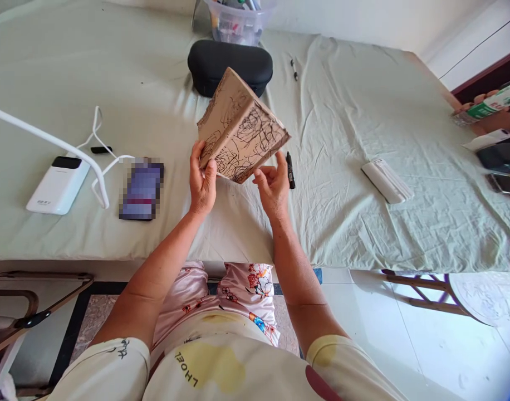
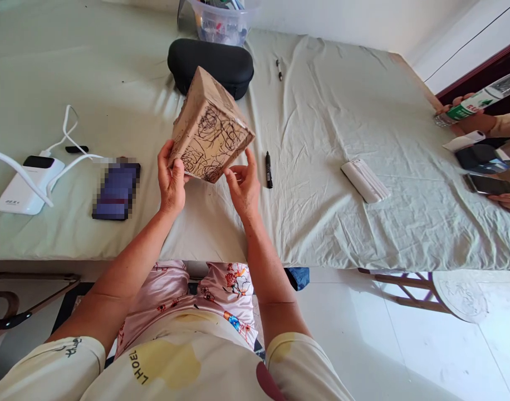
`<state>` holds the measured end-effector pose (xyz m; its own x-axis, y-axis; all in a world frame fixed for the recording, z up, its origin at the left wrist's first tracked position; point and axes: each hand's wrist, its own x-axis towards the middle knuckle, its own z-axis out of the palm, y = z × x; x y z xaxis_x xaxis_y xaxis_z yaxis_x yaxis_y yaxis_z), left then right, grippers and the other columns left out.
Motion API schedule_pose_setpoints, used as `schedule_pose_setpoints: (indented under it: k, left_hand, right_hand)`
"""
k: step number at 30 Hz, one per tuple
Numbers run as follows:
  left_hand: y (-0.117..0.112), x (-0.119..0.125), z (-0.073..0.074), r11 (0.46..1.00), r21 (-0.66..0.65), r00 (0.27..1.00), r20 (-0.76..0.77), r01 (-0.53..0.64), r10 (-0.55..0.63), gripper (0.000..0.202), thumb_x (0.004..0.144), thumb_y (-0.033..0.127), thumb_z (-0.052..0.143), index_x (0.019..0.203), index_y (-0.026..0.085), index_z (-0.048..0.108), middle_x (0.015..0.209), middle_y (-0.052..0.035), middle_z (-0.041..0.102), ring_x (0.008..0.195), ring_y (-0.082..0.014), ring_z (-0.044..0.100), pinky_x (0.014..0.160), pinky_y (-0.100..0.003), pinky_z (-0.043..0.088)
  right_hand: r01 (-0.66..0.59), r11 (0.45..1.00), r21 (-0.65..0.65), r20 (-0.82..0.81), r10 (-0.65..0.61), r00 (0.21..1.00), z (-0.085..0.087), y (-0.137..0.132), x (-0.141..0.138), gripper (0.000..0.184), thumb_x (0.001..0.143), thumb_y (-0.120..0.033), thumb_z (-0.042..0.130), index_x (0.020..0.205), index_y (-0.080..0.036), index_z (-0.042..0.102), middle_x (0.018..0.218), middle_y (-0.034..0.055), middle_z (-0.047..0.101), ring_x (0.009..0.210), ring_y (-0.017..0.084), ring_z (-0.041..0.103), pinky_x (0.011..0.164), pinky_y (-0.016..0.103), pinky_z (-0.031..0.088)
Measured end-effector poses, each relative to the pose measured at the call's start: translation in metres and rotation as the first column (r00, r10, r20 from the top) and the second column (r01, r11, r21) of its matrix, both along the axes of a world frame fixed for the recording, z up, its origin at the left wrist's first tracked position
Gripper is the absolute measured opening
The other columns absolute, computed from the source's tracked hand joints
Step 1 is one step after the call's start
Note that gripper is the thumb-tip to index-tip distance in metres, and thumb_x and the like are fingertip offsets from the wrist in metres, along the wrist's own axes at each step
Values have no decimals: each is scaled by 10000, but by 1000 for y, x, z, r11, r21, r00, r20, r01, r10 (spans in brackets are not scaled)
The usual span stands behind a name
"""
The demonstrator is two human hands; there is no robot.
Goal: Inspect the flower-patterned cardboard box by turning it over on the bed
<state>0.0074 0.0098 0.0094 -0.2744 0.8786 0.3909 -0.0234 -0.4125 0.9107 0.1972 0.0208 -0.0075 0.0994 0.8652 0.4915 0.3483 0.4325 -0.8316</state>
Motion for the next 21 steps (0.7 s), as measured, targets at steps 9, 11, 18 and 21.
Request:
schedule_pose_setpoints:
  k: [9,11,18,21]
  left_hand:
    - [8,-1,-13,986,-164,993,114,8,11,753,843,891,583,1266,268,613,1230,-79,663,1108,-220,683,993,-356,634]
    - [9,-2,-14,986,-161,998,45,-29,37,747,844,892,579,1220,249,635,1167,-77,680,1088,-220,689,1005,-359,618]
    - [7,-2,-12,978,-42,977,-78,-204,201,845,829,886,608,1345,223,521,1278,-134,659,1197,-264,681,1089,-411,559]
    - [7,-2,-11,990,-76,993,-15,-119,119,959,853,835,650,1554,275,313,1353,-147,639,1236,-271,689,1095,-421,566]
  right_hand:
    - [-98,988,-117,166,116,979,3,-12,-11,783,990,-487,696,1663,-275,358,924,-10,748,716,137,673,723,281,590]
    - [-81,994,-78,147,92,985,2,-11,-9,724,1010,-487,659,1649,-290,384,928,-11,744,727,137,674,713,279,595]
    - [-144,989,20,168,139,976,11,-16,-9,580,1039,-497,611,1575,-310,497,1156,54,743,877,165,710,733,296,640]
    - [-222,970,100,190,200,961,15,-19,-12,521,1058,-437,582,1562,-327,512,1280,72,706,969,176,714,731,289,640]
